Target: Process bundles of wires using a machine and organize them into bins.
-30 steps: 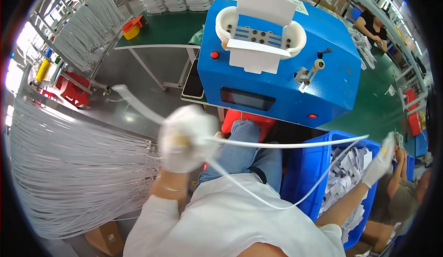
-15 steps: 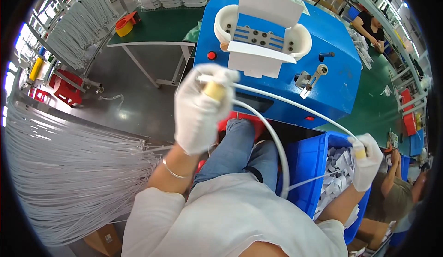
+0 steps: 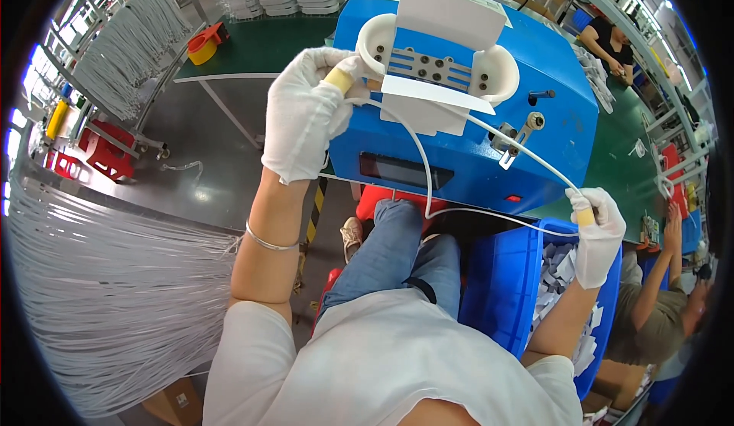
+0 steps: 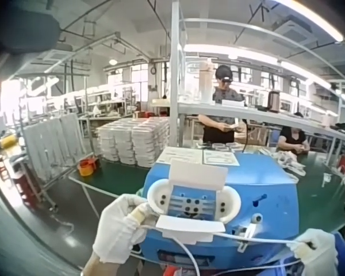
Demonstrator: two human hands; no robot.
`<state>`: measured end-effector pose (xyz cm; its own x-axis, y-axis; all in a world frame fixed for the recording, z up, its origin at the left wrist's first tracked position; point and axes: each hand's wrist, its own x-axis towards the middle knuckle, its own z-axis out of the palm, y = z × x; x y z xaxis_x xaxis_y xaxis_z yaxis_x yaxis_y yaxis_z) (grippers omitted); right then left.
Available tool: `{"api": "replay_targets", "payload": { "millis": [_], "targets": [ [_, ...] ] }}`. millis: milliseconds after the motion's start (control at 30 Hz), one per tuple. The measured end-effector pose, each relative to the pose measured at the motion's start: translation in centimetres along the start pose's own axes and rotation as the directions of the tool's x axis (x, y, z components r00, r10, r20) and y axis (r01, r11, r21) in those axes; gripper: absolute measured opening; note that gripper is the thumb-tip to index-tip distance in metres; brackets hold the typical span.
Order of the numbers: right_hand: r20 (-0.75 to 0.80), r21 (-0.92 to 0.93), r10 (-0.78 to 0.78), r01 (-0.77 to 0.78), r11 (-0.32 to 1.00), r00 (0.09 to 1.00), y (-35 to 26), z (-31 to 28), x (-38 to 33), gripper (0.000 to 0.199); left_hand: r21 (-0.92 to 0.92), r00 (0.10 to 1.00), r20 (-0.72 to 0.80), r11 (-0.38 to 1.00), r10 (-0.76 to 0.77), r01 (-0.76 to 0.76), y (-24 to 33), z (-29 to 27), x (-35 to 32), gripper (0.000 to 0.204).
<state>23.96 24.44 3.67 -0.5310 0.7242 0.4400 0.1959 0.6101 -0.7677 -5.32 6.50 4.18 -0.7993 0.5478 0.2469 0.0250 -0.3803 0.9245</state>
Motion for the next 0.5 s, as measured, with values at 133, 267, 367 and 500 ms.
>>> {"api": "replay_targets", "payload": {
  "millis": [133, 267, 367, 500],
  "targets": [
    [0.006, 0.032, 0.054, -0.055, 0.998, 0.999, 1.2, -0.4, 0.6, 0.008, 0.097, 0.992, -0.058, 0.988, -0.115, 0.12, 0.2, 0.6, -0.1, 0.013],
    [0.031, -0.055, 0.083, -0.081, 0.995, 0.996, 1.3, -1.6, 1.8, 0.009, 0.263, 0.977, -0.014, 0.944, 0.211, -0.2, -1.2, 0.7, 0.2, 0.012],
    [-0.054, -0.18, 0.02, -0.029, 0.983, 0.998, 0.6, -3.7, 4.1, 0.013, 0.328, 0.971, 0.065, 0.914, 0.23, -0.239, -0.8, 0.0, 0.2, 0.011],
    [-0.098, -0.269, -0.048, 0.019, 0.963, 0.994, 0.9, -4.1, 9.0, 0.013, 0.245, 0.99, -0.042, 0.962, 0.135, -0.121, -2.2, 0.2, -0.1, 0.02]
  ]
}}
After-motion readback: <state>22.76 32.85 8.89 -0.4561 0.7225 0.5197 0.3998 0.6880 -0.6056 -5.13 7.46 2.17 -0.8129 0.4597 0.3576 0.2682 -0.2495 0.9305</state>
